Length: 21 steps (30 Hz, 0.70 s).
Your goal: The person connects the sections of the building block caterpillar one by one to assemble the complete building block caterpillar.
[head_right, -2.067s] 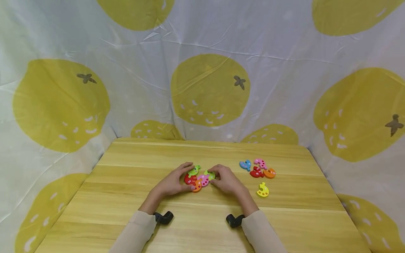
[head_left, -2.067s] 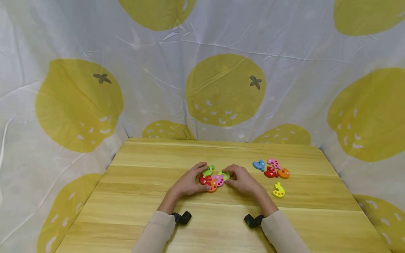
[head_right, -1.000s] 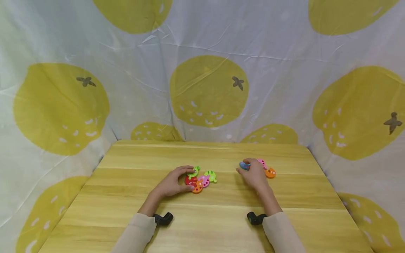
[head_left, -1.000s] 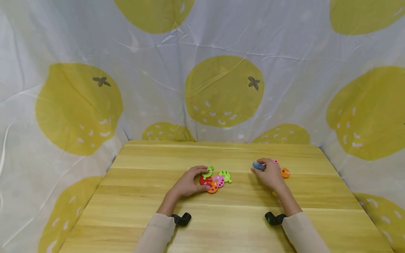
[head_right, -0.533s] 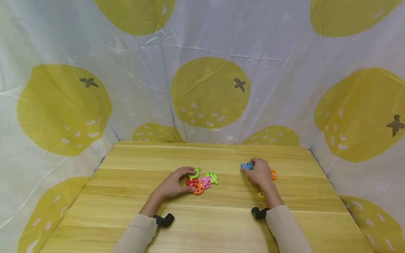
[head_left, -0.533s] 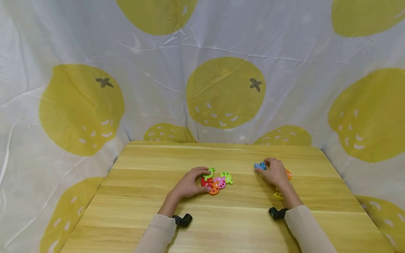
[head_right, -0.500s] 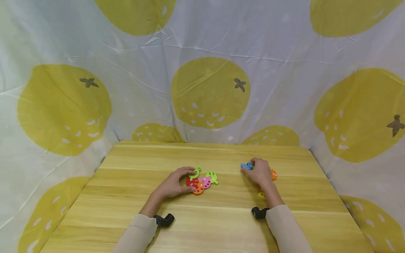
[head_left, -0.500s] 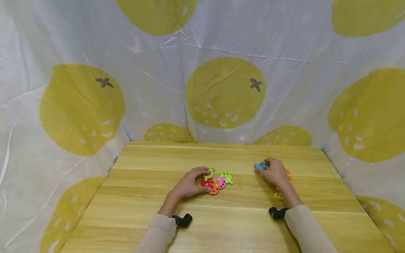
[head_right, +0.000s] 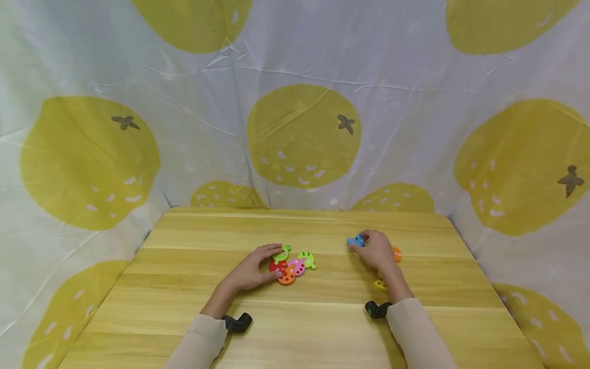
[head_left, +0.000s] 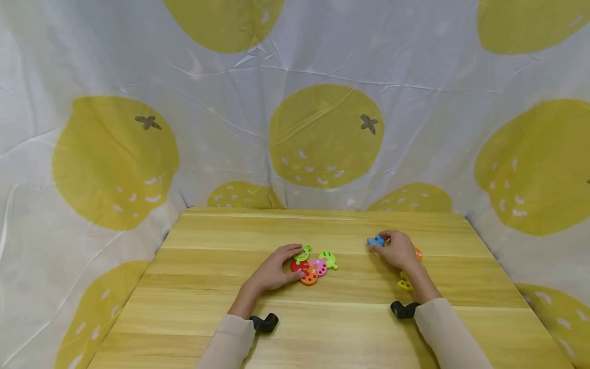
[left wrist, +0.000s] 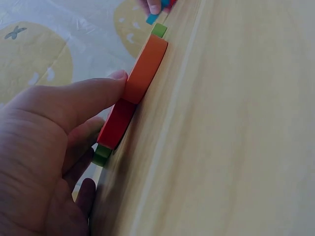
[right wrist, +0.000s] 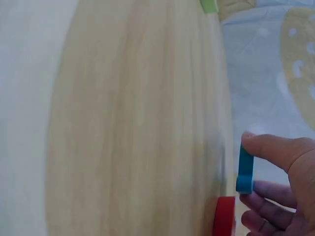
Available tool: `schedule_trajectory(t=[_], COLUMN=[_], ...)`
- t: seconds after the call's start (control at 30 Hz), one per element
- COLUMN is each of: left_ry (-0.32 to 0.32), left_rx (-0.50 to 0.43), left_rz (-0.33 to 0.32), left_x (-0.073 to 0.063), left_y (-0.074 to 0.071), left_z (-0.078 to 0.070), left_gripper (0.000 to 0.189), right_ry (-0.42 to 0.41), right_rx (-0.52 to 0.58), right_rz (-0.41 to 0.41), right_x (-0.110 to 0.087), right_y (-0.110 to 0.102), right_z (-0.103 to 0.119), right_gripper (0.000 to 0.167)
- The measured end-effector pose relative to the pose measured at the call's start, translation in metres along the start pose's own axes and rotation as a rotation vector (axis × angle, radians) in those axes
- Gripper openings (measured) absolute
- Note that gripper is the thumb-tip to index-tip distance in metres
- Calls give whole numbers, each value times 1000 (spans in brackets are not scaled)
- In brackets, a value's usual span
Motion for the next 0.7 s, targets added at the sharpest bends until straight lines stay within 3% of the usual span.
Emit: schedule_trajectory(t=[0.3, 0.7], left_ry=[-12, -15], left_rx=[-16, -12], left_rz=[5, 3], left_x=[1, 2], left_y=[2, 1], left_z=[3, 3], left_gripper=[69, 69], right_ry=[-22, -54], right_rx=[148, 266], right_rz=[-42, -43], right_x=[-10, -30], right_y=[-11, 5], right_z=[14, 54], right_gripper=[55, 52])
Point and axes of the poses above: each hand's wrist, its own x-axis towards the middle knuckle, its own y-axis out of the palm, z = x × y, the point moved 10 cm from there along x, towards the middle knuckle, and after that the axes turned 12 degrees about -x, right-handed, at the moved point
